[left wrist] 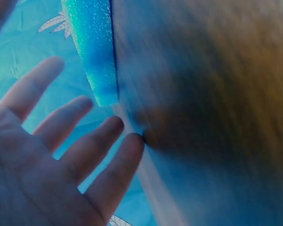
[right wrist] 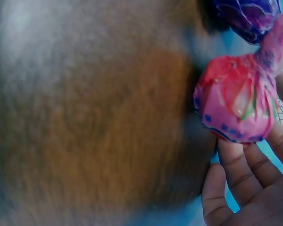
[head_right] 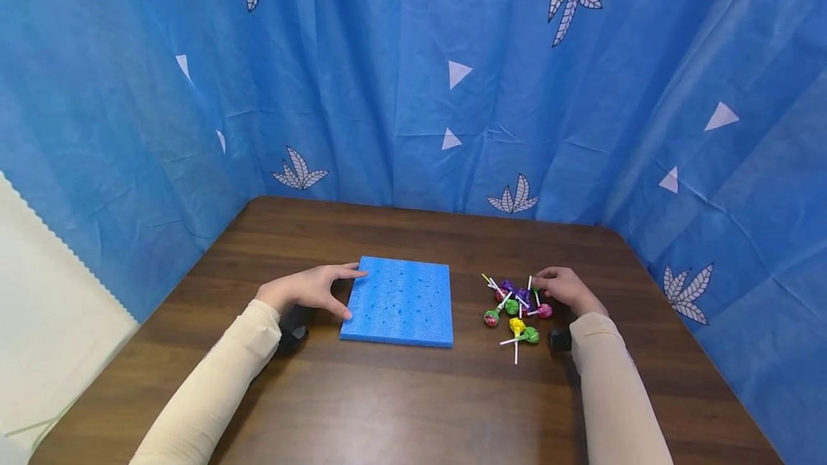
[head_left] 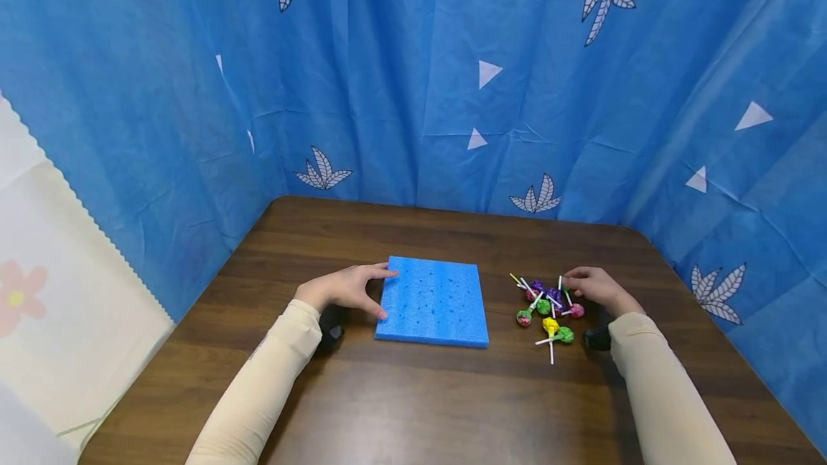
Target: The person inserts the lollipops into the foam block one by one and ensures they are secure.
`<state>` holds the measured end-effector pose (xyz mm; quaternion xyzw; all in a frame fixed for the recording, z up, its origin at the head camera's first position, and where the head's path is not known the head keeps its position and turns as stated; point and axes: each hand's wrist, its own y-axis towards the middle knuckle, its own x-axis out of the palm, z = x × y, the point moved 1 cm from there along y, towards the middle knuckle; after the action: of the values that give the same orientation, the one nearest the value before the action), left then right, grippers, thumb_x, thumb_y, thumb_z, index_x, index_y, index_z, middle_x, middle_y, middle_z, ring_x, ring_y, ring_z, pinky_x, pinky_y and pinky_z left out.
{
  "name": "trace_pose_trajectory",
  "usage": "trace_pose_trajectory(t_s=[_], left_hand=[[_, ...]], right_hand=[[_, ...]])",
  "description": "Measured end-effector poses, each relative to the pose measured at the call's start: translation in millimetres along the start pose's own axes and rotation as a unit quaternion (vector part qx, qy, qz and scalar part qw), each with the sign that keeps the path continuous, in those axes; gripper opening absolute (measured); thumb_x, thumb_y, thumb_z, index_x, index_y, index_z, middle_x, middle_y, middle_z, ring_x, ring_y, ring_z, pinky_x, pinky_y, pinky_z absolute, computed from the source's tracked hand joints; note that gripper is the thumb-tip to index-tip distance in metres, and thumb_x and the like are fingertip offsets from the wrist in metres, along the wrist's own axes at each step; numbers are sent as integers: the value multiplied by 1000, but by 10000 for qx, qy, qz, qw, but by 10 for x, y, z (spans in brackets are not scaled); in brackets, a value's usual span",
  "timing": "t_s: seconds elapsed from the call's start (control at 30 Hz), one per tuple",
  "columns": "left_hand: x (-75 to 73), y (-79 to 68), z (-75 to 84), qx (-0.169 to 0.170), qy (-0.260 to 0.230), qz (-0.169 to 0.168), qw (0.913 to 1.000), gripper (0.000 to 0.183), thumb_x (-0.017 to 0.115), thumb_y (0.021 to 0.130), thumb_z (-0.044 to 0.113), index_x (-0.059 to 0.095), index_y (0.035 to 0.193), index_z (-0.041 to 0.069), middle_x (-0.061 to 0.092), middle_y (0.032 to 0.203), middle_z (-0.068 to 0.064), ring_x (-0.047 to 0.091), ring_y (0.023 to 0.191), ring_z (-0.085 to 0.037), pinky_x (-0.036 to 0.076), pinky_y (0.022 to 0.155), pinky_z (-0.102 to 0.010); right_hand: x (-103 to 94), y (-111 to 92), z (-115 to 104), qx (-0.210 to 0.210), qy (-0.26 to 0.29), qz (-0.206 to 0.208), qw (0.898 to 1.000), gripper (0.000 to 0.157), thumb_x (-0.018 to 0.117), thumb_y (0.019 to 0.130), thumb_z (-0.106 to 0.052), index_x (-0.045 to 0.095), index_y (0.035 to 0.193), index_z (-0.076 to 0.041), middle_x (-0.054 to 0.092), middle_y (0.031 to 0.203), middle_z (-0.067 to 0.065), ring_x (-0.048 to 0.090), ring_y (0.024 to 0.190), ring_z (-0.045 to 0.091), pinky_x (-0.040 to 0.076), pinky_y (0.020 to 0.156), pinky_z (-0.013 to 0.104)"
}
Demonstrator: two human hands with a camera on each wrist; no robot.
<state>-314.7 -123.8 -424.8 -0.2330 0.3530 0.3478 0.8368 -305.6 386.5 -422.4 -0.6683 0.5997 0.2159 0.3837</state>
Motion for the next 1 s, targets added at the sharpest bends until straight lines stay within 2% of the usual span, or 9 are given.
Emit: trace_pose_trajectory(t_s=[0.13, 0.4, 0.67, 1.0], left_hand=[[21, -35, 7, -58, 73, -43, 9999, 91, 88, 76, 39, 43, 153, 20, 24, 166, -12, 27, 152, -35, 34, 118, -55], [22, -37, 80, -224, 228, -267, 9991, 89, 87, 77, 39, 44, 153, 22, 20, 168, -11, 24, 153, -37, 32, 119, -56], [43, -21, 112, -200, 279, -354, 9988, 82, 86, 78, 39, 49, 150, 23, 20, 168, -11, 23, 153, -37, 32, 119, -57], [99, 39, 171, -113, 366, -440, 9983, 83, 86, 78, 42, 49, 150, 25, 19, 168, -10, 22, 154, -35, 31, 120, -55]], right_hand=[[31, 7, 9, 33, -12, 66, 10000, 53, 55, 103, -32, 53, 130, 14, 55, 125, 35, 60, 102, 37, 49, 92, 52], [75, 22, 20, 39, 27, 209, 9998, 51, 53, 103, -28, 53, 130, 15, 54, 128, 35, 59, 102, 36, 51, 91, 49], [87, -4, -1, 113, 143, 290, 9994, 49, 51, 104, -25, 52, 130, 16, 53, 128, 36, 58, 103, 37, 51, 93, 50], [102, -13, 2, 255, 312, 440, 9982, 49, 53, 103, -27, 53, 130, 14, 58, 118, 28, 56, 93, 27, 49, 82, 35]])
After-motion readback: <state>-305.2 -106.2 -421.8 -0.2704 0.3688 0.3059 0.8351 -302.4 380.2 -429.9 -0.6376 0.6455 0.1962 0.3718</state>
